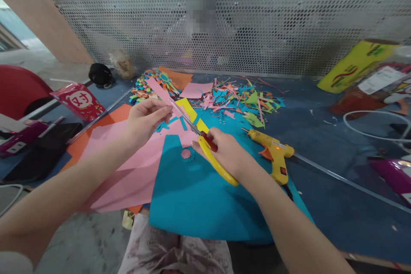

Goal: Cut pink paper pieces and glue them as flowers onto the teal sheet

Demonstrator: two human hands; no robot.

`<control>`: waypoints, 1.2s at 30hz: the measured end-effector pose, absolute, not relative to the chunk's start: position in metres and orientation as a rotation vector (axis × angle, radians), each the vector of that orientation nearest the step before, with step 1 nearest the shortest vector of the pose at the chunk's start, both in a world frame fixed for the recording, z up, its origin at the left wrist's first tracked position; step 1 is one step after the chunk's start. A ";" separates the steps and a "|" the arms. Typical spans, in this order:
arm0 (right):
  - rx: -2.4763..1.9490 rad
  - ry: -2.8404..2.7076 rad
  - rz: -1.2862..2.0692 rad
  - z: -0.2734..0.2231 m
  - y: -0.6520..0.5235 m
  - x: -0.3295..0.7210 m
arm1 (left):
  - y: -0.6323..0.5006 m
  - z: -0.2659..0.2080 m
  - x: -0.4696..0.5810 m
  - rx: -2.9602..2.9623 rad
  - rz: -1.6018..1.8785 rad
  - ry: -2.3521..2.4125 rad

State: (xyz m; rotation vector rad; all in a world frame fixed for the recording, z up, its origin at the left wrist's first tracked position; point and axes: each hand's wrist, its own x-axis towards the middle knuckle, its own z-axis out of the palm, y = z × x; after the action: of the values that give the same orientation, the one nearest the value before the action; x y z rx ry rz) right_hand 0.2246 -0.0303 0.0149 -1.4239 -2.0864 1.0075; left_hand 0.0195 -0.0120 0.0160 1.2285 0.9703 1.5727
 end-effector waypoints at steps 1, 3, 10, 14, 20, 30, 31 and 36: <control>-1.423 -2.082 1.019 0.015 -0.030 0.225 | -0.012 0.016 0.020 1.226 1.569 0.975; -1.417 -2.081 1.019 0.014 -0.030 0.225 | -0.012 0.016 0.020 1.229 1.564 0.988; -1.452 -2.078 0.989 0.014 -0.030 0.225 | -0.012 0.013 0.018 1.225 1.561 0.945; -1.439 -2.076 0.983 0.014 -0.029 0.224 | -0.013 0.015 0.019 1.197 1.548 0.968; -1.439 -2.071 1.014 0.012 -0.029 0.225 | -0.014 0.018 0.021 1.171 1.548 0.947; -1.404 -2.118 0.911 0.010 -0.029 0.227 | -0.011 0.014 0.019 1.219 1.523 0.922; -1.398 -2.127 0.902 0.010 -0.028 0.227 | -0.012 0.014 0.018 1.233 1.508 0.923; -1.389 -2.153 0.863 0.011 -0.028 0.226 | -0.014 0.017 0.018 1.284 1.452 0.917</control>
State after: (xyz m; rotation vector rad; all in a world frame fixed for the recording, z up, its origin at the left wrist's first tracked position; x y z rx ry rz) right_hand 0.2265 -0.0275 0.0114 -1.3892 -2.1534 0.8634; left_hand 0.0185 -0.0141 0.0170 1.2844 0.9167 1.4516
